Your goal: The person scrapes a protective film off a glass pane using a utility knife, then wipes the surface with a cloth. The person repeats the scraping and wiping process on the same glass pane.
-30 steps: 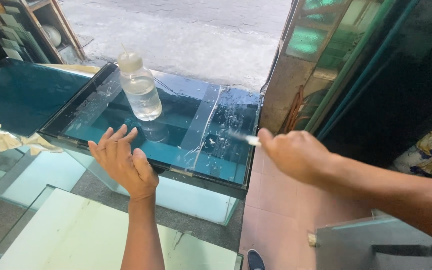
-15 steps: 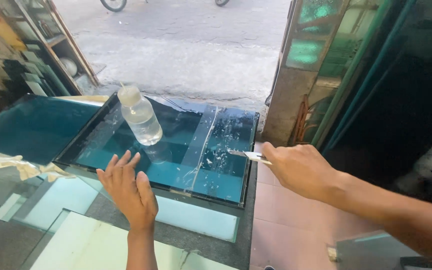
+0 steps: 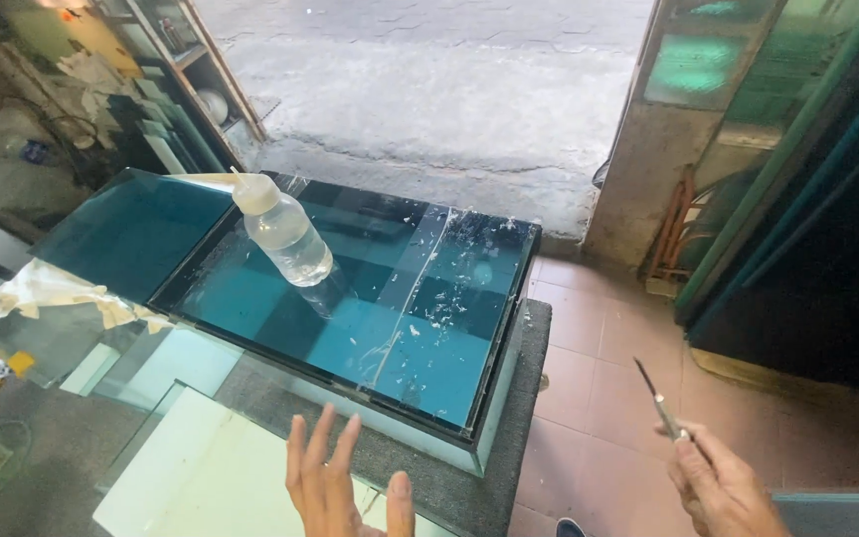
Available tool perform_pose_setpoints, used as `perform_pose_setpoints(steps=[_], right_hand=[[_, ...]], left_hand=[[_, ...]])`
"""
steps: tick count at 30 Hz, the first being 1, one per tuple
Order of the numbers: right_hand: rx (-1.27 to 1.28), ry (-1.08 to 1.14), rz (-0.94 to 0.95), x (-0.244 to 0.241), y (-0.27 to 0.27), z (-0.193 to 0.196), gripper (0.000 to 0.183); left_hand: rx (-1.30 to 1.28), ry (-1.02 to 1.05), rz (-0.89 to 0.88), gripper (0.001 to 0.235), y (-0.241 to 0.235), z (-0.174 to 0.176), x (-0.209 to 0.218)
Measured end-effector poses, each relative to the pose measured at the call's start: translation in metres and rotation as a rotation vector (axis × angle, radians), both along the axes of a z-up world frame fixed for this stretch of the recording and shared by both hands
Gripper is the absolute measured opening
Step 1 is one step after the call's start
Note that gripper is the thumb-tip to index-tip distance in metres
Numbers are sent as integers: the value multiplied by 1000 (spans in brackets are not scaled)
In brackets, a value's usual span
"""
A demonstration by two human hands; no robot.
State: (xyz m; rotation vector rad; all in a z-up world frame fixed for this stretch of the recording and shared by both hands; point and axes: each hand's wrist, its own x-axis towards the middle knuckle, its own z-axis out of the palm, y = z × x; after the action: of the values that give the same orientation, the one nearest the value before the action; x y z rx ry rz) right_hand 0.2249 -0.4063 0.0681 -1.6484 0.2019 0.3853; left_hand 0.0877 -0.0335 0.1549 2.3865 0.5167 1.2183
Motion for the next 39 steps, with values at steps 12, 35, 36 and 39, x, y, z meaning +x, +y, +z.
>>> perform_pose_setpoints(steps=[12, 35, 36, 39], right_hand=[[-371, -982, 840, 60, 92, 147, 45], [-924, -918, 1032, 77, 153, 187, 38], [-962, -909, 1055, 74, 154, 185, 39], [-928, -905, 833, 99, 155, 187, 37]], left_hand=[[-82, 53, 170, 96, -71, -19, 31], [48, -104, -10, 70, -58, -65, 55], [73, -105, -12, 71, -56, -66, 55], [61, -43, -22, 76, -52, -67, 51]])
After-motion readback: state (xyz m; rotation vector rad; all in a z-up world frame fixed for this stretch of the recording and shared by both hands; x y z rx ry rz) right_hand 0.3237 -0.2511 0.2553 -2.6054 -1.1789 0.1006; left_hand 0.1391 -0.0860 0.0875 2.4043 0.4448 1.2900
